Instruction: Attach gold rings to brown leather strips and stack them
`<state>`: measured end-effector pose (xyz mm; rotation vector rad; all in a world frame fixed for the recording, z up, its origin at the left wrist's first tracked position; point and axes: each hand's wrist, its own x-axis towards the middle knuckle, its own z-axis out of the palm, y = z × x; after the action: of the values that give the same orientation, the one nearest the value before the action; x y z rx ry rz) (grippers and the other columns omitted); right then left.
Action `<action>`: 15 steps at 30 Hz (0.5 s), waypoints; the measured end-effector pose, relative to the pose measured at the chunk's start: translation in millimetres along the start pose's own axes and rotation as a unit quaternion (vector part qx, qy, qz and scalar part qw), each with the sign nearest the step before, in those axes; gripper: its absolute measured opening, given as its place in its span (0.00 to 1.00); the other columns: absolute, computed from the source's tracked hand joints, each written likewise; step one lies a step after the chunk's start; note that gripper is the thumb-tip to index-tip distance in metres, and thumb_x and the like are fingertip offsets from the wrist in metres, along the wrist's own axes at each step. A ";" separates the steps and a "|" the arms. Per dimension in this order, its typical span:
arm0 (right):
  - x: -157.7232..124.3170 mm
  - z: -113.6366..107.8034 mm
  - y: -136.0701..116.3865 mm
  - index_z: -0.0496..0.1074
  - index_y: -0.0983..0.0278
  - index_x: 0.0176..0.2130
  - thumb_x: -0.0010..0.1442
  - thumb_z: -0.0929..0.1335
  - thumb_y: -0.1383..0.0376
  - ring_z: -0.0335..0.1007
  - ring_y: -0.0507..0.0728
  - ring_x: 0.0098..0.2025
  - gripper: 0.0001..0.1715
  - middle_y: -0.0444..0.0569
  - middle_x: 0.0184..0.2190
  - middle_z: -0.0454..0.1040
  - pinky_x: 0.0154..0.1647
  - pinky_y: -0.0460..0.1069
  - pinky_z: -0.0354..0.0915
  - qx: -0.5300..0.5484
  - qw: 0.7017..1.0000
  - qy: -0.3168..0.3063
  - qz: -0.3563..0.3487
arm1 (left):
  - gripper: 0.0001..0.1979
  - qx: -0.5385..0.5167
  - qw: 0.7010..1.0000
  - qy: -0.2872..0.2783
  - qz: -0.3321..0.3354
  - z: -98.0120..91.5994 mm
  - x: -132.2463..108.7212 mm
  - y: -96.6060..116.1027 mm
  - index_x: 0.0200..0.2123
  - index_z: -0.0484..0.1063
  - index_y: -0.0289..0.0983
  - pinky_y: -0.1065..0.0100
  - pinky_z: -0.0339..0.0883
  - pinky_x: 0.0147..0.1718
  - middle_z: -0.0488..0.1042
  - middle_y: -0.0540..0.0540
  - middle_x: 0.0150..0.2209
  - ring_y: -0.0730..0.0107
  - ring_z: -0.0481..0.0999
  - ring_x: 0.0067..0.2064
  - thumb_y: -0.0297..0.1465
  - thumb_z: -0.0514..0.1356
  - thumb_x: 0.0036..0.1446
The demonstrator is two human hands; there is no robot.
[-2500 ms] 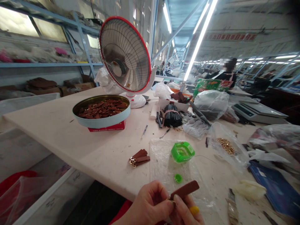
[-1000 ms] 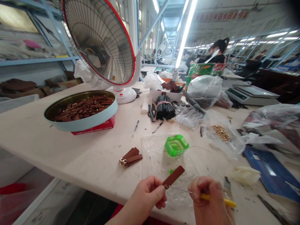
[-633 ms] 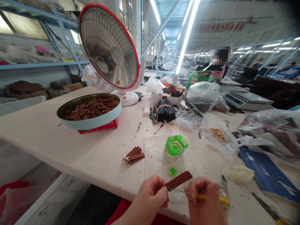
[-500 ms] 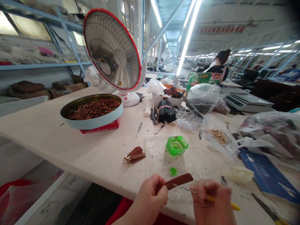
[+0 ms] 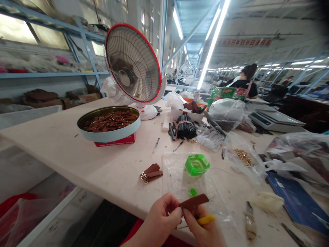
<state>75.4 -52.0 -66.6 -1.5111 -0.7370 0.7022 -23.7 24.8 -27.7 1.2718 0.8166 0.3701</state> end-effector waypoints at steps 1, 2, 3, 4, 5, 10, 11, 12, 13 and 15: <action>1.5 1.8 -1.4 0.73 0.64 0.27 0.49 0.69 0.54 0.61 0.55 0.22 0.14 0.42 0.18 0.68 0.22 0.47 0.56 0.010 1.000 0.005 0.010 | 0.04 0.013 1.000 -0.002 0.007 -2.5 1.1 -2.1 0.26 0.62 0.35 0.75 0.53 0.22 0.64 0.53 0.21 0.77 0.61 0.23 0.31 0.54 0.46; 2.7 3.8 -2.4 0.73 0.63 0.26 0.47 0.69 0.55 0.61 0.54 0.21 0.14 0.42 0.17 0.68 0.21 0.47 0.57 0.020 1.000 0.008 0.022 | 0.04 0.028 0.999 -0.003 0.017 -5.0 2.3 -4.4 0.26 0.63 0.35 0.75 0.52 0.22 0.64 0.53 0.21 0.77 0.61 0.23 0.30 0.54 0.46; 3.8 6.0 -2.5 0.73 0.63 0.24 0.46 0.69 0.55 0.60 0.54 0.20 0.13 0.42 0.16 0.67 0.20 0.47 0.56 0.028 0.999 0.007 0.034 | 0.03 0.044 0.999 -0.003 0.029 -7.2 3.4 -6.8 0.26 0.62 0.36 0.75 0.52 0.22 0.63 0.54 0.21 0.77 0.61 0.23 0.29 0.53 0.46; 4.9 8.8 -1.1 0.72 0.64 0.23 0.45 0.69 0.55 0.59 0.53 0.18 0.13 0.41 0.15 0.66 0.19 0.47 0.55 0.034 0.998 0.003 0.045 | 0.02 0.061 0.997 -0.001 0.039 -9.1 4.5 -9.2 0.25 0.62 0.36 0.75 0.52 0.22 0.62 0.54 0.21 0.77 0.60 0.24 0.28 0.53 0.46; 6.2 12.1 1.6 0.72 0.64 0.21 0.44 0.69 0.56 0.57 0.52 0.17 0.13 0.41 0.14 0.65 0.17 0.46 0.53 0.037 0.998 -0.002 0.054 | 0.01 0.077 0.996 0.005 0.046 -10.7 5.5 -11.7 0.24 0.61 0.36 0.74 0.51 0.22 0.61 0.54 0.21 0.77 0.59 0.24 0.27 0.52 0.46; 18.6 29.0 20.3 0.70 0.64 0.20 0.44 0.70 0.53 0.51 0.50 0.16 0.17 0.39 0.13 0.60 0.16 0.45 0.48 0.042 0.997 -0.027 0.062 | 0.03 0.152 0.986 0.035 0.052 -31.1 16.8 -16.6 0.23 0.61 0.36 0.74 0.52 0.23 0.62 0.54 0.20 0.75 0.60 0.25 0.25 0.51 0.45; 22.2 30.4 21.0 0.70 0.64 0.21 0.44 0.70 0.51 0.51 0.50 0.16 0.18 0.39 0.13 0.60 0.16 0.45 0.48 0.055 0.996 -0.033 0.061 | 0.03 0.183 0.980 0.046 0.060 -41.0 21.9 -14.5 0.24 0.63 0.36 0.74 0.53 0.23 0.64 0.53 0.21 0.75 0.61 0.25 0.26 0.51 0.46; 25.7 30.8 20.1 0.70 0.64 0.24 0.45 0.70 0.50 0.51 0.49 0.16 0.20 0.38 0.13 0.60 0.16 0.44 0.48 0.071 0.995 -0.036 0.060 | 0.04 0.222 0.970 0.065 0.070 -53.1 28.2 -11.5 0.25 0.65 0.36 0.74 0.54 0.24 0.66 0.53 0.22 0.74 0.63 0.26 0.27 0.51 0.48; 29.0 30.5 17.7 0.70 0.64 0.27 0.45 0.70 0.48 0.51 0.49 0.15 0.21 0.38 0.12 0.60 0.16 0.44 0.47 0.087 0.994 -0.035 0.061 | 0.06 0.263 0.957 0.093 0.082 -66.8 35.7 -7.9 0.27 0.66 0.36 0.74 0.56 0.26 0.68 0.51 0.24 0.73 0.65 0.27 0.29 0.51 0.49; 33.7 29.0 10.4 0.70 0.63 0.31 0.47 0.69 0.45 0.51 0.49 0.14 0.24 0.37 0.12 0.60 0.16 0.44 0.46 0.102 0.993 -0.017 0.065 | 0.09 0.334 0.925 0.154 0.097 -95.1 52.6 -1.5 0.29 0.69 0.35 0.72 0.58 0.30 0.71 0.49 0.28 0.70 0.68 0.31 0.31 0.51 0.51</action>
<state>73.5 -8.1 -79.1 -1.3707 -0.5784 0.8765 -56.7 125.1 -53.3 1.9738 1.1423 0.4776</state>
